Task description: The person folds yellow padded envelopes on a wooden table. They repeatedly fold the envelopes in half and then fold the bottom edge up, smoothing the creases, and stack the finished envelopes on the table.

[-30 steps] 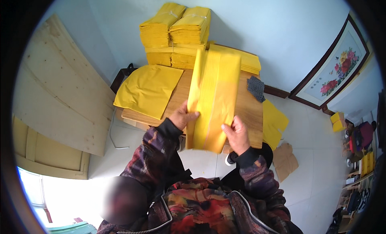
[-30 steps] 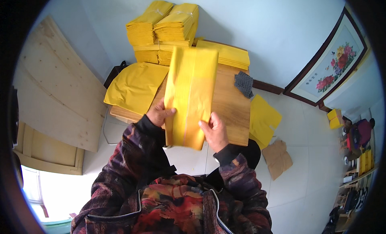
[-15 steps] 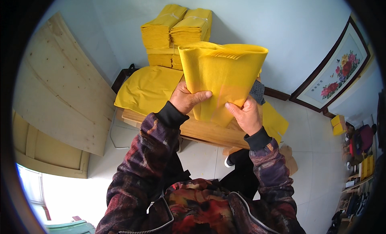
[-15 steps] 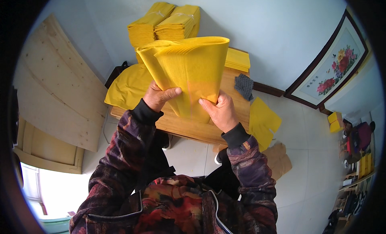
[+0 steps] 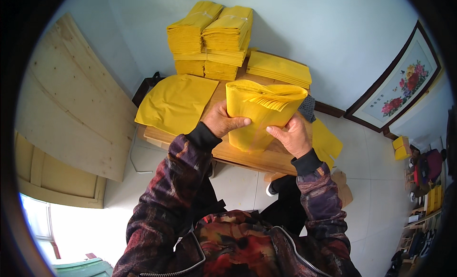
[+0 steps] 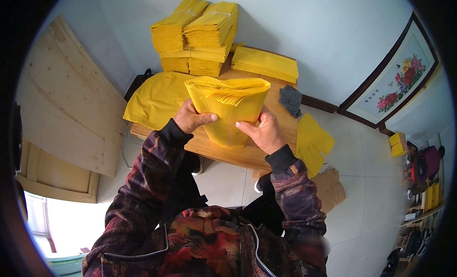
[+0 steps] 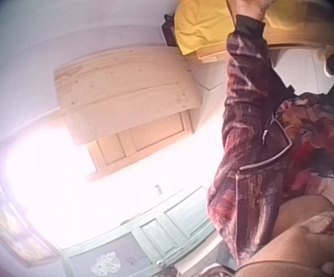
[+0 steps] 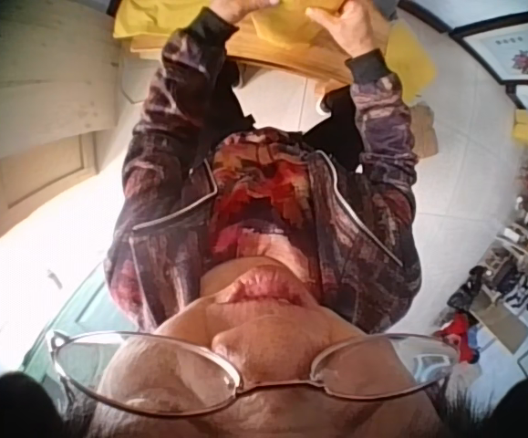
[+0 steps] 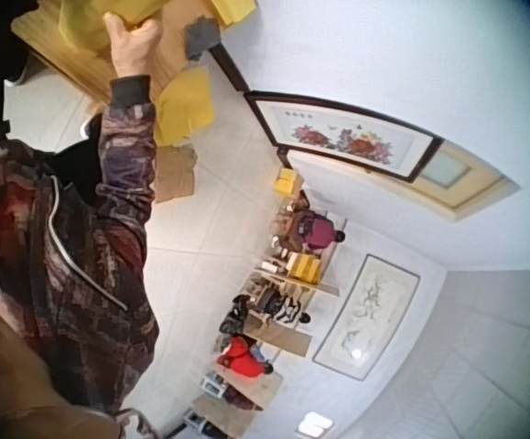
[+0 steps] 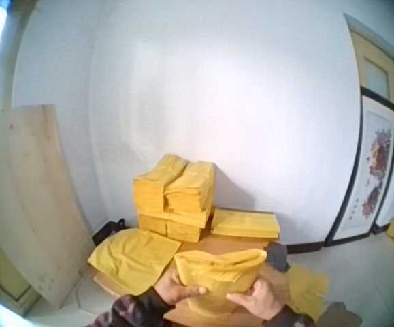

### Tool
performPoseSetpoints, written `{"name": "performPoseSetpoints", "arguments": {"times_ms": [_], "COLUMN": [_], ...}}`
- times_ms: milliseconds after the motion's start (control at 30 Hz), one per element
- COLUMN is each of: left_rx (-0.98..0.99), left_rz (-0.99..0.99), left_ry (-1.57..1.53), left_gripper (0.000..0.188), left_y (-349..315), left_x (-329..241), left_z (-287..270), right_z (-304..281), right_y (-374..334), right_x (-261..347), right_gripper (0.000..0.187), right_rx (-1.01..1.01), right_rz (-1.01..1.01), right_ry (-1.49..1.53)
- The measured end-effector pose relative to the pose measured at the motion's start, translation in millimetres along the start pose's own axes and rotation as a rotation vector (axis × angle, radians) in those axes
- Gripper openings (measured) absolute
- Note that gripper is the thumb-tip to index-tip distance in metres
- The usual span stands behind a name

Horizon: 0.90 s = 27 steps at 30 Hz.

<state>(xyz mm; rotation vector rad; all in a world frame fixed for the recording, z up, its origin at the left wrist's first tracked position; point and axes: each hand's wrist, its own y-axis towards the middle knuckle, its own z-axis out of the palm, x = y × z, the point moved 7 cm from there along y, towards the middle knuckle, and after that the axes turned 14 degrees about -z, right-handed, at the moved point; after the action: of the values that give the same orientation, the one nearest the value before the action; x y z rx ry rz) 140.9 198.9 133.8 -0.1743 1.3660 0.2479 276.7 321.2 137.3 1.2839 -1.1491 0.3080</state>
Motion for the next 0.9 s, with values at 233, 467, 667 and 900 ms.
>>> {"name": "performPoseSetpoints", "arguments": {"times_ms": [233,467,667,900], "left_rx": [-0.074,-0.025,-0.115,-0.021], "left_rz": [-0.025,0.069,-0.026,-0.031], "left_ry": [0.021,0.001,0.081,-0.077], "left_gripper": [0.032,0.029,0.035,0.037], "left_y": [9,17,14,15], "left_x": [-5,-26,-4,7], "left_z": [-4,-4,-13,-10], "right_z": [1,-3,2,0], "right_y": [8,21,9,2], "right_x": [4,8,-16,-32], "right_gripper": [0.018,0.026,0.035,0.042], "right_rx": [-0.048,-0.049,-0.066,0.018], "right_rz": [0.037,0.001,0.031,0.112], "right_ry": [-0.036,-0.026,0.091,0.089]}}
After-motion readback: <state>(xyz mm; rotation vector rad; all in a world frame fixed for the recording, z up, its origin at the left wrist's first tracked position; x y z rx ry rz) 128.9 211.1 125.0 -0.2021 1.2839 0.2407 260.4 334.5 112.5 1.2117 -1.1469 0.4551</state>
